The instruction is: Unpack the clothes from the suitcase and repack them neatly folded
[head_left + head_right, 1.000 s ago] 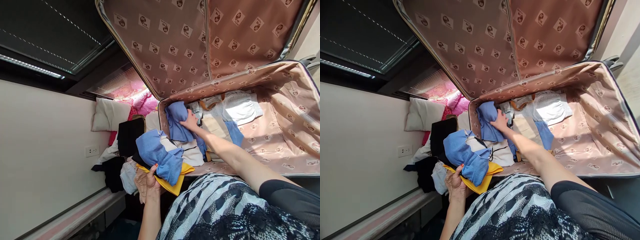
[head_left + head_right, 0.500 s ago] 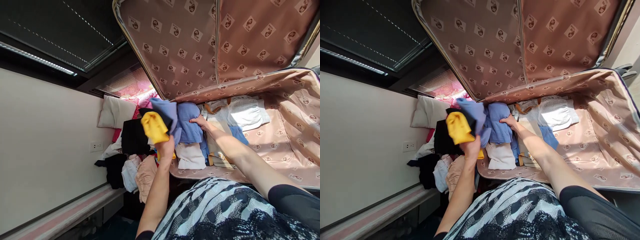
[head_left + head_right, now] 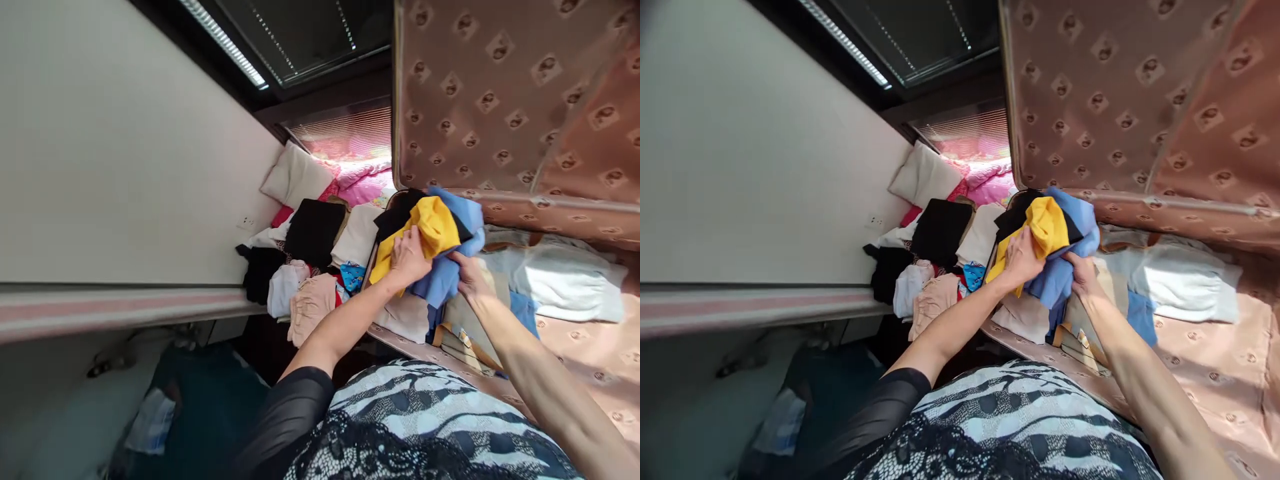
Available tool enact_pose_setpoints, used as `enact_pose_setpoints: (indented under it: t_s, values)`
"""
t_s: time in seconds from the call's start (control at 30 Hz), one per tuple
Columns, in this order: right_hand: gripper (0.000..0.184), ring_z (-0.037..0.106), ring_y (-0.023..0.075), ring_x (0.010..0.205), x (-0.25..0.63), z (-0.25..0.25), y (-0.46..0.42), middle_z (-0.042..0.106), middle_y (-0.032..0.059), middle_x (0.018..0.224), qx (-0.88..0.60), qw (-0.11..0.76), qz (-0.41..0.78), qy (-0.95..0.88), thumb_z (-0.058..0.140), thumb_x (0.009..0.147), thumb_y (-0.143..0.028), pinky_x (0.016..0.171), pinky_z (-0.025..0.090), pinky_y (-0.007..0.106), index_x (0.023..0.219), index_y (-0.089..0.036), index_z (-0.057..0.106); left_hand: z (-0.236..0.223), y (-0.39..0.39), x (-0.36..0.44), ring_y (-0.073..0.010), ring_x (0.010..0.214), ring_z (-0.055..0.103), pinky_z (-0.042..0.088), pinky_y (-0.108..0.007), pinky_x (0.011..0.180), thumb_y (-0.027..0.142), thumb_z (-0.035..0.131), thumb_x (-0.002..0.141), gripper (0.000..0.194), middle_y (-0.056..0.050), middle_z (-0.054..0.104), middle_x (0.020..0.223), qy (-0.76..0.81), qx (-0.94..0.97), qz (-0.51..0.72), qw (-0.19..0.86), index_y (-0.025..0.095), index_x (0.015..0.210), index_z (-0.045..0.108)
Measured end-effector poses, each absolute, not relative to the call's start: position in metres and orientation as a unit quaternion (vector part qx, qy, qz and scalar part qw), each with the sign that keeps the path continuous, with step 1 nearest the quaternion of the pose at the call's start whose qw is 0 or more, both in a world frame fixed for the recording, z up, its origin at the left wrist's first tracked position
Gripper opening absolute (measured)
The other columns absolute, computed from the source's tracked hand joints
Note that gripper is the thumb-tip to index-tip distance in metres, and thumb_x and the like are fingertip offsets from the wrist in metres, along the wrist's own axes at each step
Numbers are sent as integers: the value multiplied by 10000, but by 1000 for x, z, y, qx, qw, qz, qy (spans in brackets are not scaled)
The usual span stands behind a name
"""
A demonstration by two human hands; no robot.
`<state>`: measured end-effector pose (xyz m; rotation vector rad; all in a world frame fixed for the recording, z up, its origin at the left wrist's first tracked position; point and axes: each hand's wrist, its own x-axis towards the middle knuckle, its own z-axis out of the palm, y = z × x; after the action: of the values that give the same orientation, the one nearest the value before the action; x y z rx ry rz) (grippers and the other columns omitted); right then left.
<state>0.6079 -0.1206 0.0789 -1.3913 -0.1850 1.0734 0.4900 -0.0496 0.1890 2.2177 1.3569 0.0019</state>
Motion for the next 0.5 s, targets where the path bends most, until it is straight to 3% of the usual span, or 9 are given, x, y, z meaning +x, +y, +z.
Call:
enact_pose_setpoints:
  t_s: [0.1,0.23,0.33,0.4,0.5]
  values:
    - [701,744,401,1203,604,119,-138,788,149,1201,-571,660,479,-95,798,630,-543,952,660,548,1280,-285,751,242,-74,474,-427,1363,580,462,-563,1194,232,742,904,582,-261,580,1527,444,859,62,246,148,1449,558]
    - [721,697,384,1313,578,182,-127,756,136,1311,-541,676,472,-163,784,706,-594,1002,649,538,1351,-281,715,313,-81,433,-440,1392,561,435,-571,1258,201,768,844,654,-194,584,1552,432,857,157,232,212,1470,579]
    - [711,690,368,1315,537,232,-94,759,133,1283,-482,699,485,-208,826,695,-558,1026,634,507,1311,-231,690,359,-59,385,-418,1362,586,434,-568,1277,273,847,781,676,-153,668,1413,480,837,184,188,224,1418,624]
    - [689,715,341,1251,504,259,-67,763,115,1264,-408,714,536,-193,889,641,-456,1038,630,483,1251,-221,668,384,-36,349,-409,1373,583,405,-593,1294,288,904,668,778,-117,694,1356,539,811,189,127,191,1391,634]
    - [766,719,312,1222,455,277,-24,757,78,1264,-323,710,596,-192,938,612,-442,1064,621,491,1270,-238,603,409,1,299,-379,1420,574,445,-528,1266,344,917,637,807,-51,700,1344,606,768,196,56,234,1390,648]
